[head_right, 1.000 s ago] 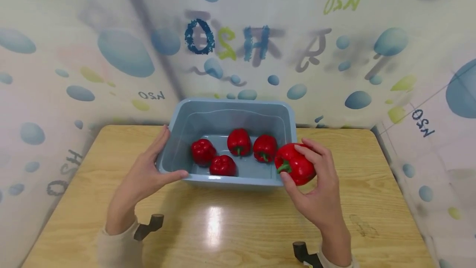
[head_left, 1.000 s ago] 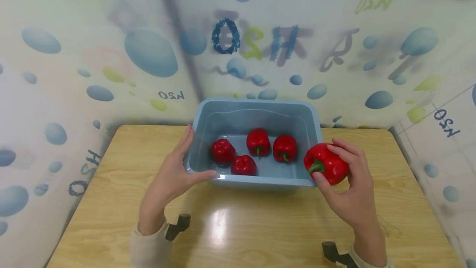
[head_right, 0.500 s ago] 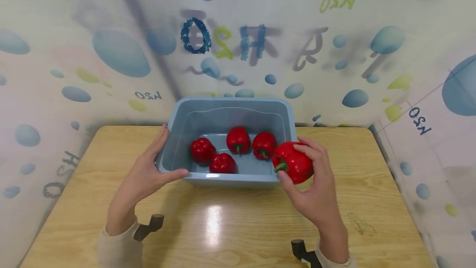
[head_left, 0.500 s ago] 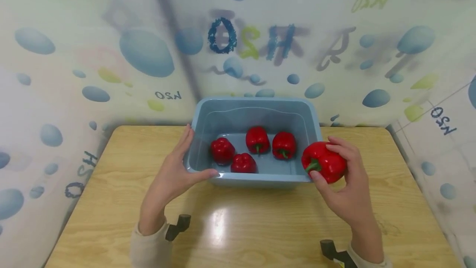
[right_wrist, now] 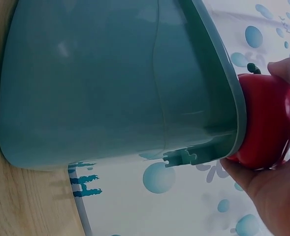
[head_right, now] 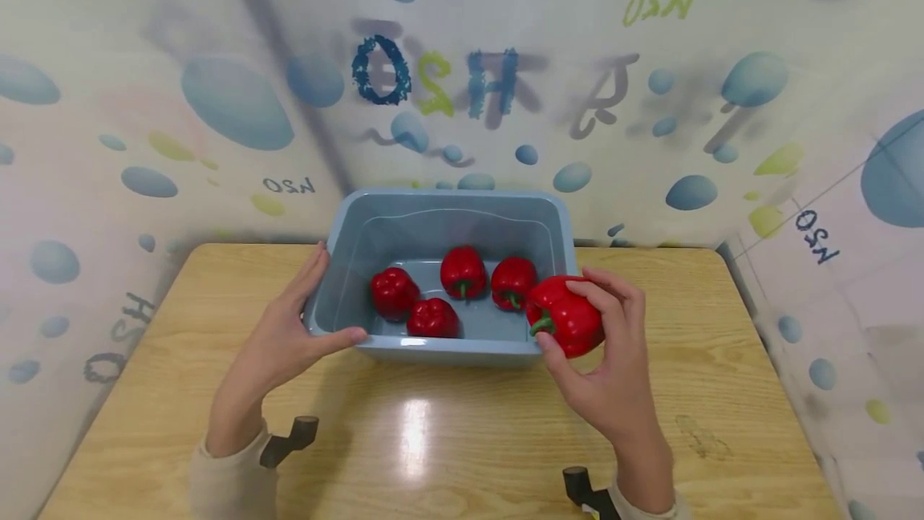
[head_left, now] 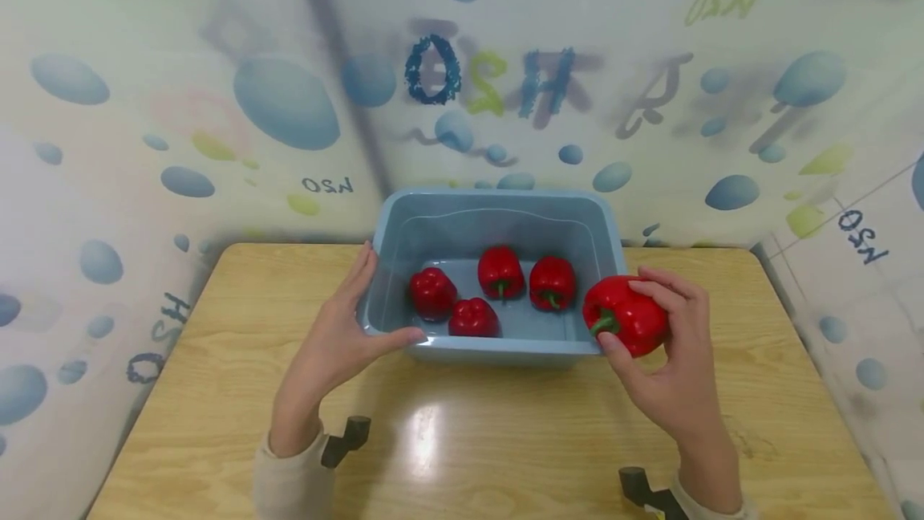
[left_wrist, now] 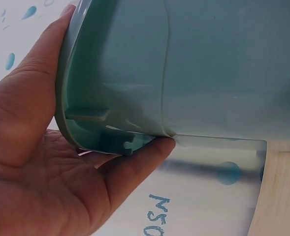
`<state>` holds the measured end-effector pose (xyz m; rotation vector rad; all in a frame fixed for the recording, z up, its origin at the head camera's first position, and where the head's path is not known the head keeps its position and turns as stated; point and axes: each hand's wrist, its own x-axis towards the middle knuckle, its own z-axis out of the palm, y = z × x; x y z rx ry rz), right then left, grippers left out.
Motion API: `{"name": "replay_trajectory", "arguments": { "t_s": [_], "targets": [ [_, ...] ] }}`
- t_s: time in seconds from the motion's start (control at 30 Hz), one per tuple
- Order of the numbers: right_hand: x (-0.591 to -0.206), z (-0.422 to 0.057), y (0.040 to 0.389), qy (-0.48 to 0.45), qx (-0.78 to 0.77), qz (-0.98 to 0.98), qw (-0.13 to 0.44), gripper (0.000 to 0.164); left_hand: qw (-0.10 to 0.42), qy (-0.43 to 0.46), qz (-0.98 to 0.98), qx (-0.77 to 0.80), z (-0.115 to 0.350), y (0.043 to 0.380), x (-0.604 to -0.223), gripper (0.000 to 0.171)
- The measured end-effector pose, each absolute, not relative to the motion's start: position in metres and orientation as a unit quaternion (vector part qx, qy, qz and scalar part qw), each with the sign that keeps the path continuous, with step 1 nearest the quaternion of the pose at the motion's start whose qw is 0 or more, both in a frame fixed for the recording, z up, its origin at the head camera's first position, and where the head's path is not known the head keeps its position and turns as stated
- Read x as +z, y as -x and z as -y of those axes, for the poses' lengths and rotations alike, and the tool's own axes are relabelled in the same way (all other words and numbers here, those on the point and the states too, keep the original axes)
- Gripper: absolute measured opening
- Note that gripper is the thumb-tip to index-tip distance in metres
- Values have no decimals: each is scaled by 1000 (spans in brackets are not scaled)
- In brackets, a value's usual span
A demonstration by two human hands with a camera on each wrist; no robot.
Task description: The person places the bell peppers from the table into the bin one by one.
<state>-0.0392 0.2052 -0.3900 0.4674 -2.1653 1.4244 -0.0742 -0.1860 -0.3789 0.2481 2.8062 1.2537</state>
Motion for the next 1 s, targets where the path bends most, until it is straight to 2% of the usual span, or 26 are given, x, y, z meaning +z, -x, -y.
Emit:
{"name": "replay_trajectory", "arguments": {
  "t_s": [0.23,1.0],
  "targets": [
    [-395,-206,41,-183,510,798,264,86,34,-79,-909,408,186,74,-380,120],
    [-395,-205,43,-192,494,804,270,84,31,-81,-910,405,187,76,-379,119]
  ]
}}
